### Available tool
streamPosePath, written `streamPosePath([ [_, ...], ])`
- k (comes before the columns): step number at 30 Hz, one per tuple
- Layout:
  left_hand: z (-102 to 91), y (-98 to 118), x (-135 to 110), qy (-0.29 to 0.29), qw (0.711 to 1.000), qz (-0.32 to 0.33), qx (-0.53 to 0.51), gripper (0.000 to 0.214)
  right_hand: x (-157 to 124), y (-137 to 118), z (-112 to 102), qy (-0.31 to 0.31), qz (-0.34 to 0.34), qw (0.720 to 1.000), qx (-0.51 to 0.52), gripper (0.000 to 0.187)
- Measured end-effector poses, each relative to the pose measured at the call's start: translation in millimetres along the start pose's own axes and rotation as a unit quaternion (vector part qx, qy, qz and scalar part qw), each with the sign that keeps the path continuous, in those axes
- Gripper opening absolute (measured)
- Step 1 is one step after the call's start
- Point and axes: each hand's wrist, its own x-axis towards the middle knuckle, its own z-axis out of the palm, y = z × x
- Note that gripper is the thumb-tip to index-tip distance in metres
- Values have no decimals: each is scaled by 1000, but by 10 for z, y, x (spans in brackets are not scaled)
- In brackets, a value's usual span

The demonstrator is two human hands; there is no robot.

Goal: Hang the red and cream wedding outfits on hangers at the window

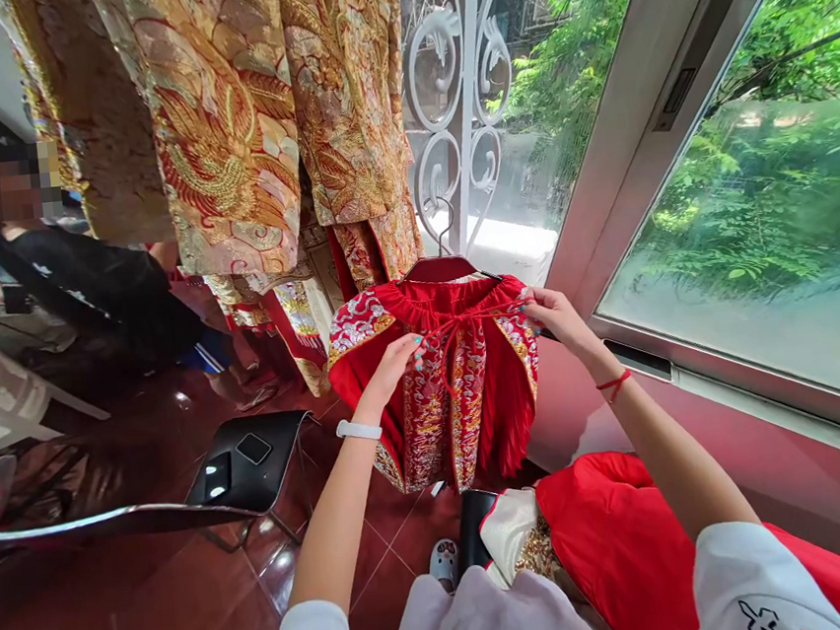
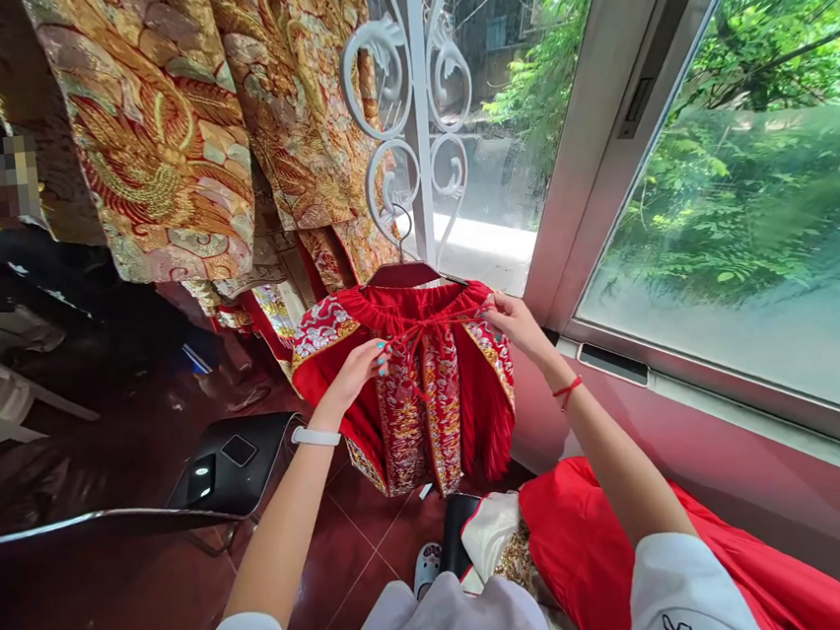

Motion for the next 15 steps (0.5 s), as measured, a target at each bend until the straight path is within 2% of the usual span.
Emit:
streamPosePath([
  [2,-9,0,0,20,997,22,69,26,-42,44,-45,26,15,997,-73,13],
  [4,6,50,-26,41,984,61,160,21,-92,88,-64,26,28,995,-91,8],
  [6,5,149,-78,77,959,128,239,21,-143,154,-50,26,38,998,-50,24],
  [8,-66,269,-125,149,914,217,309,29,-178,258,-11,68,41,997,-12,43],
  [10,-229,371,-128,224,850,278,387,41,-186,388,44,107,29,993,-37,59],
  [12,-452,424,-78,244,805,278,464,59,-165,521,108,93,9,994,-62,65],
  [13,-568,431,-41,232,798,260,492,63,-144,580,140,85,6,995,-58,60],
  [15,-775,423,38,196,805,222,515,57,-86,679,190,98,17,994,-32,47],
])
